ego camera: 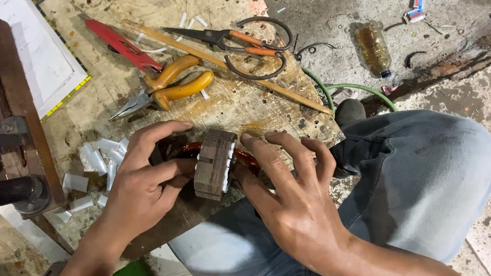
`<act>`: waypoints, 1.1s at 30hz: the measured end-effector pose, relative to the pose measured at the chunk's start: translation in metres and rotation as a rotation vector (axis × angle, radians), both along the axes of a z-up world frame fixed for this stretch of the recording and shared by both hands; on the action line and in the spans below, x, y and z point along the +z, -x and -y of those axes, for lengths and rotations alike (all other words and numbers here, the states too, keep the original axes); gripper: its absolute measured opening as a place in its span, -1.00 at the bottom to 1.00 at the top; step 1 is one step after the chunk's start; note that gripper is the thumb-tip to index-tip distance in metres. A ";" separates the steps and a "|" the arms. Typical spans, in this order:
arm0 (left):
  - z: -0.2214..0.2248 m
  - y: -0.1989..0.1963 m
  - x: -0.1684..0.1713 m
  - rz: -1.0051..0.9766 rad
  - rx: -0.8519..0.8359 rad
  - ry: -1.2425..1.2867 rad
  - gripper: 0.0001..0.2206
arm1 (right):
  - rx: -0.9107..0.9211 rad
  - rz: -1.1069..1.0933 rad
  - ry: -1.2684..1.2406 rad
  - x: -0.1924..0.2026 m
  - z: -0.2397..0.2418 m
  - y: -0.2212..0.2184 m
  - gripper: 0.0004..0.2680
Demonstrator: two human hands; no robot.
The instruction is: Manually inserting copper wire coils into the slots of an electric motor stator at a repair bench.
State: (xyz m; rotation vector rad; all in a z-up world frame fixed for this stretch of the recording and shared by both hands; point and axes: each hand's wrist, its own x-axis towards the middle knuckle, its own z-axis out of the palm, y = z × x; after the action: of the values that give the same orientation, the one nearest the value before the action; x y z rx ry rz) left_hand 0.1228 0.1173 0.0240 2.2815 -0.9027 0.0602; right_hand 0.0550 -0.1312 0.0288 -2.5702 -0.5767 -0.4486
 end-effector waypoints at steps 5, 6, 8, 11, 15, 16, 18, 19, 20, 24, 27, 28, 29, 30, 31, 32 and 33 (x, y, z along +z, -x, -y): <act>0.000 0.000 -0.001 -0.049 -0.084 -0.038 -0.82 | 0.002 -0.008 -0.040 -0.002 -0.004 0.001 -0.88; -0.001 0.000 -0.003 -0.085 -0.082 -0.049 -0.77 | 0.000 0.019 -0.064 -0.001 -0.005 0.000 -0.88; -0.003 -0.001 -0.005 -0.062 -0.092 -0.055 -0.79 | -0.006 0.023 -0.047 -0.002 -0.003 0.000 -0.88; -0.003 -0.006 -0.004 -0.034 -0.133 -0.047 -0.78 | -0.031 0.019 -0.016 -0.005 0.000 0.003 -0.89; 0.002 -0.010 0.004 0.013 -0.165 -0.037 -0.84 | -0.044 0.083 -0.013 0.005 -0.001 -0.003 -0.95; -0.001 -0.009 -0.001 0.014 -0.167 -0.037 -0.84 | -0.046 0.084 -0.012 0.005 -0.001 -0.003 -0.95; -0.007 -0.006 -0.011 0.045 -0.134 -0.050 -0.86 | -0.040 0.039 0.022 0.005 0.000 -0.003 -0.98; -0.005 -0.006 -0.009 0.045 -0.135 -0.050 -0.86 | -0.041 0.040 0.022 0.006 0.001 -0.003 -0.98; -0.003 -0.005 -0.008 0.048 -0.118 -0.032 -0.90 | -0.030 0.022 0.026 0.007 0.002 -0.003 -0.97; -0.011 0.000 -0.018 0.111 -0.049 -0.048 -0.86 | -0.002 -0.005 0.000 0.003 0.003 -0.005 -0.95; -0.013 0.000 -0.013 0.107 -0.043 -0.037 -0.75 | 0.020 -0.068 -0.034 -0.011 0.002 -0.001 -0.86; -0.014 0.001 -0.015 0.106 -0.043 -0.038 -0.75 | 0.019 -0.070 -0.034 -0.011 0.002 -0.002 -0.86; -0.016 0.001 -0.017 0.087 -0.053 -0.033 -0.81 | 0.016 -0.058 -0.044 -0.010 0.002 -0.002 -0.85; -0.018 0.002 -0.019 0.068 -0.062 -0.030 -0.79 | 0.012 -0.047 -0.053 -0.010 0.002 -0.003 -0.84; -0.015 0.001 -0.015 0.066 -0.062 -0.031 -0.79 | 0.013 -0.049 -0.054 -0.009 0.001 -0.004 -0.84; -0.012 -0.001 -0.011 0.099 -0.074 -0.044 -0.79 | 0.013 -0.030 -0.067 -0.008 0.001 -0.005 -0.85; -0.008 -0.003 -0.007 0.132 -0.086 -0.058 -0.79 | 0.014 -0.012 -0.080 -0.007 0.001 -0.006 -0.86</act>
State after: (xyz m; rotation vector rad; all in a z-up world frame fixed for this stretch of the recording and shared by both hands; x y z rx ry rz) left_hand 0.1257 0.1256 0.0172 2.3108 -1.0828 0.1506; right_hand 0.0609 -0.1324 0.0218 -2.4902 -0.5607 -0.4422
